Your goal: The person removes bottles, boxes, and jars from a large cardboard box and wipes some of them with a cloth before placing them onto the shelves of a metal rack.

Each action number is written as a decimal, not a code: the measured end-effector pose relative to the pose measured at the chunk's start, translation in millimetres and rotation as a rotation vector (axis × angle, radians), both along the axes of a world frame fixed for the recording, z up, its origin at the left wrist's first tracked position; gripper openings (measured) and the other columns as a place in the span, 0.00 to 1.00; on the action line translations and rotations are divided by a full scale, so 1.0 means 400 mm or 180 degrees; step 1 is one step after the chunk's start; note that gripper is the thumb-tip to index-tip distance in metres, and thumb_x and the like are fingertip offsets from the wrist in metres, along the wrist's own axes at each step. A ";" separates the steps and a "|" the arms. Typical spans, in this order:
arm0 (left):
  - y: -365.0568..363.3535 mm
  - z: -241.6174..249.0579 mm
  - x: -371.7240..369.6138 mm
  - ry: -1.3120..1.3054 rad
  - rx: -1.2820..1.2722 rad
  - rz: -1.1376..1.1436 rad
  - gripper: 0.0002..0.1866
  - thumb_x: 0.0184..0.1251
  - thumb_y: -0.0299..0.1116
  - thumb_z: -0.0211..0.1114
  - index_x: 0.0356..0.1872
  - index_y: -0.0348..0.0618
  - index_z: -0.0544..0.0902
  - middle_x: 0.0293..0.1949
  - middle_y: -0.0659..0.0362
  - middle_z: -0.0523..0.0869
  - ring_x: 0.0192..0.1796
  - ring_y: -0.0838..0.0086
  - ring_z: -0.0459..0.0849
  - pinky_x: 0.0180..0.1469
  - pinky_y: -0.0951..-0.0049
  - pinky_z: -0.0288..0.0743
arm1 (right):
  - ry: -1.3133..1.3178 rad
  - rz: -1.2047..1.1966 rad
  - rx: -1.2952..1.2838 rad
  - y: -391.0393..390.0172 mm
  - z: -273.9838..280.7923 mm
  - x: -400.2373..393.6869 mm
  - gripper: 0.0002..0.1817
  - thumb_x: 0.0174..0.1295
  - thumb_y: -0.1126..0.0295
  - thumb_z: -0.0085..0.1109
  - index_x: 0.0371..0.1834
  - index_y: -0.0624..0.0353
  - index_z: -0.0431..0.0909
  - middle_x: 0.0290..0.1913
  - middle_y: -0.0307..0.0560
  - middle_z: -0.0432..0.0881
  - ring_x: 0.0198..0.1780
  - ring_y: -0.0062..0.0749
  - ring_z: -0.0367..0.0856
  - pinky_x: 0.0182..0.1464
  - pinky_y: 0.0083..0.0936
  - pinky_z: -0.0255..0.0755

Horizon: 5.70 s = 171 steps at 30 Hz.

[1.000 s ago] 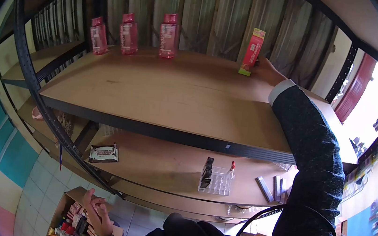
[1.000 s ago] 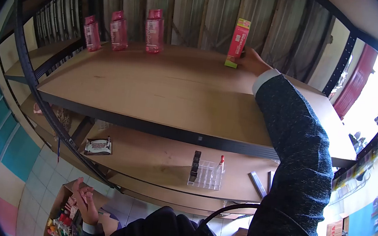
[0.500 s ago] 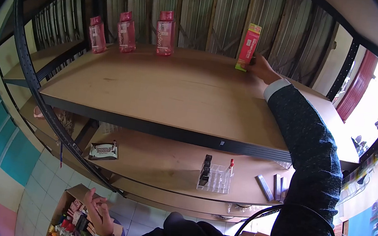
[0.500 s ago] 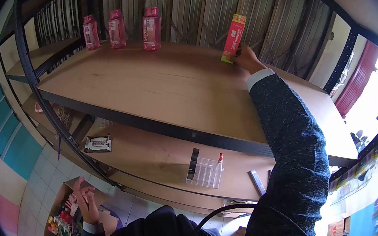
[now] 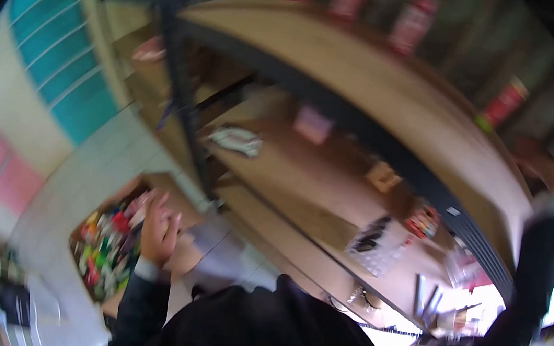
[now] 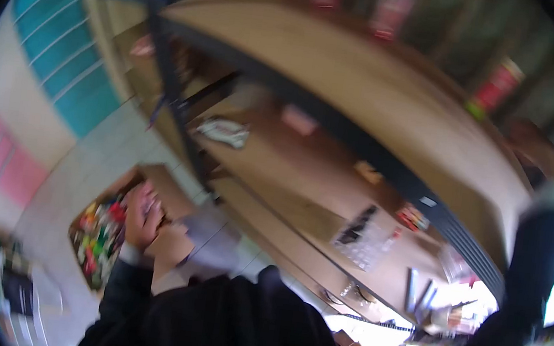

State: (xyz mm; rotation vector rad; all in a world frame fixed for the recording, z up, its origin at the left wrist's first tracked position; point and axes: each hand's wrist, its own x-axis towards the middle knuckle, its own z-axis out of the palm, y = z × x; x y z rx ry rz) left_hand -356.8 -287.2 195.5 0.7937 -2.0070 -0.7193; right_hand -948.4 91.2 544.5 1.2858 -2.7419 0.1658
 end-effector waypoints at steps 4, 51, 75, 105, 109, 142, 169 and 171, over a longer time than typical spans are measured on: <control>-0.134 -0.149 0.175 -0.0598 0.0025 0.0739 0.22 0.57 0.33 0.59 0.53 0.37 0.69 0.54 0.47 0.72 0.55 0.56 0.70 0.55 0.62 0.65 | 0.0336 0.0051 -0.0744 -0.032 0.046 0.218 0.28 0.52 0.61 0.61 0.55 0.61 0.66 0.44 0.46 0.75 0.41 0.31 0.74 0.43 0.25 0.71; -0.322 -0.390 0.820 0.3999 0.3646 0.2050 0.15 0.59 0.35 0.58 0.45 0.41 0.71 0.38 0.54 0.78 0.33 0.72 0.78 0.31 0.79 0.74 | -0.4594 0.2658 0.1120 -1.154 -1.106 1.712 0.25 0.54 0.69 0.61 0.56 0.58 0.67 0.47 0.46 0.76 0.43 0.26 0.76 0.45 0.23 0.70; -0.129 -0.651 0.962 -0.1298 0.1738 0.1707 0.16 0.49 0.31 0.63 0.41 0.41 0.75 0.34 0.52 0.80 0.38 0.60 0.80 0.39 0.66 0.75 | -0.6410 0.0266 -0.1020 -1.139 -1.095 1.606 0.22 0.60 0.76 0.51 0.58 0.59 0.61 0.44 0.44 0.75 0.43 0.31 0.79 0.44 0.25 0.76; -0.102 -0.746 0.847 -0.3556 0.2383 0.0577 0.11 0.61 0.39 0.46 0.41 0.47 0.67 0.33 0.46 0.82 0.39 0.50 0.81 0.39 0.54 0.72 | -0.5705 0.0699 -0.1361 -0.932 -0.768 1.323 0.33 0.50 0.75 0.62 0.60 0.62 0.58 0.47 0.49 0.75 0.48 0.32 0.76 0.53 0.27 0.68; -0.134 -0.777 0.875 -0.3641 0.2052 0.0138 0.17 0.62 0.39 0.47 0.50 0.45 0.64 0.38 0.45 0.80 0.41 0.50 0.79 0.39 0.53 0.72 | -0.5050 0.0958 -0.1220 -0.839 -0.590 1.220 0.32 0.50 0.74 0.64 0.58 0.62 0.61 0.45 0.43 0.76 0.48 0.26 0.75 0.53 0.24 0.67; 0.128 -0.145 -0.117 0.1678 0.2140 -0.0280 0.31 0.45 0.22 0.63 0.54 0.41 0.62 0.34 0.58 0.75 0.33 0.73 0.76 0.37 0.76 0.72 | -0.1585 -0.0221 -0.2502 -0.026 -0.140 -0.046 0.20 0.51 0.71 0.65 0.45 0.56 0.66 0.42 0.40 0.76 0.45 0.27 0.76 0.45 0.27 0.74; 0.338 0.302 -0.369 0.2496 0.1737 -0.2756 0.32 0.60 0.38 0.51 0.63 0.35 0.54 0.54 0.45 0.70 0.55 0.57 0.73 0.56 0.63 0.65 | 0.0366 -0.0681 -0.0468 0.038 -0.010 0.162 0.13 0.52 0.63 0.57 0.25 0.64 0.78 0.21 0.44 0.79 0.26 0.24 0.80 0.29 0.21 0.75; 0.363 0.396 -0.427 0.2582 0.2003 -0.3524 0.31 0.63 0.43 0.49 0.62 0.33 0.55 0.54 0.46 0.71 0.61 0.54 0.67 0.62 0.60 0.58 | 0.0233 -0.0040 -0.1204 0.005 0.014 0.333 0.14 0.56 0.62 0.54 0.24 0.63 0.78 0.19 0.41 0.78 0.25 0.21 0.79 0.26 0.20 0.73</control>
